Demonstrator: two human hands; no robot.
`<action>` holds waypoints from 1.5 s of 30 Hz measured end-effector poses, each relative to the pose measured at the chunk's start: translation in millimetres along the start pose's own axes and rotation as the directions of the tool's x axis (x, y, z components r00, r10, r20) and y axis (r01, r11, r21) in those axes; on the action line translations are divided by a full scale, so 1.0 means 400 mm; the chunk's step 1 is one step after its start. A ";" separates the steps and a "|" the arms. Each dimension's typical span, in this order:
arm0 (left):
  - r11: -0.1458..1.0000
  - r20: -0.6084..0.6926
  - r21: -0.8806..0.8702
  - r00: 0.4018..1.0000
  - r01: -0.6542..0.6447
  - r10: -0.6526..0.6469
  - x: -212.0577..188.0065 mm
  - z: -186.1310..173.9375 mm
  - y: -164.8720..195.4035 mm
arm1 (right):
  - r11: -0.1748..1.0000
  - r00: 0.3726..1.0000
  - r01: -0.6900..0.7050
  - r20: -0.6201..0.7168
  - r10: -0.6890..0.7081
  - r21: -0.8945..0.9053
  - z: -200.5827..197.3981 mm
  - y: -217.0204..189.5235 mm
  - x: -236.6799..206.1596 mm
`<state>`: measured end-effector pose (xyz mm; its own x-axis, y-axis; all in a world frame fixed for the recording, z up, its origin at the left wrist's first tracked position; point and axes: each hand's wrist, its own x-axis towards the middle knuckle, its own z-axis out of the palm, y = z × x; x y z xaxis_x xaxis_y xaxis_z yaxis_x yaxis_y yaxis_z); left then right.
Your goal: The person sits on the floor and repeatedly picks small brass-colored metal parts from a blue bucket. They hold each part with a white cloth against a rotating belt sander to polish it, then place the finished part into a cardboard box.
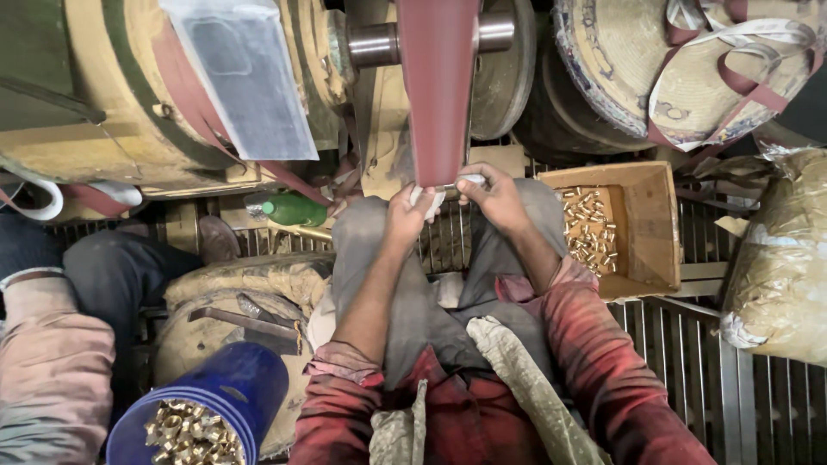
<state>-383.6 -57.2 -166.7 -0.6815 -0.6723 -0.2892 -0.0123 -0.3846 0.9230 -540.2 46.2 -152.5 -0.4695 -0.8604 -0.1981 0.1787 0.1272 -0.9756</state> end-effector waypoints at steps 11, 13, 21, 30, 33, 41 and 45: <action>1.000 -0.032 0.013 0.999 0.023 -0.022 0.016 0.003 -0.001 | 0.999 1.000 -0.012 -0.017 0.012 0.034 0.013 -0.007 0.015; 1.000 -0.013 0.005 1.000 0.018 -0.017 0.009 0.002 0.004 | 1.000 1.000 0.014 -0.006 -0.014 0.011 0.011 -0.010 0.007; 0.999 0.118 0.045 0.993 0.005 -0.011 -0.066 -0.031 0.026 | 0.985 0.984 0.170 0.058 -0.167 -0.042 -0.002 -0.011 -0.092; 0.997 0.082 0.068 0.996 -0.047 0.041 -0.033 -0.022 0.004 | 0.955 0.981 0.189 0.009 -0.192 -0.230 -0.014 -0.005 -0.054; 0.998 0.046 0.060 0.998 -0.036 0.033 -0.020 -0.016 0.000 | 0.973 0.984 0.176 0.023 -0.174 -0.151 -0.009 -0.002 -0.036; 0.998 0.030 0.015 0.998 -0.054 0.054 -0.004 -0.010 -0.012 | 0.977 0.993 0.112 -0.019 -0.117 -0.183 0.000 -0.014 -0.009; 0.998 0.013 0.047 0.999 -0.049 0.048 0.000 -0.009 -0.009 | 0.979 0.997 0.023 -0.064 -0.037 -0.201 0.013 -0.023 0.005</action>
<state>-381.2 -58.1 -171.1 -0.6910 -0.6815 -0.2409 -0.0135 -0.3211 0.9469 -538.4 40.9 -143.3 -0.5304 -0.8309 -0.1681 -0.0096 0.2041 -0.9789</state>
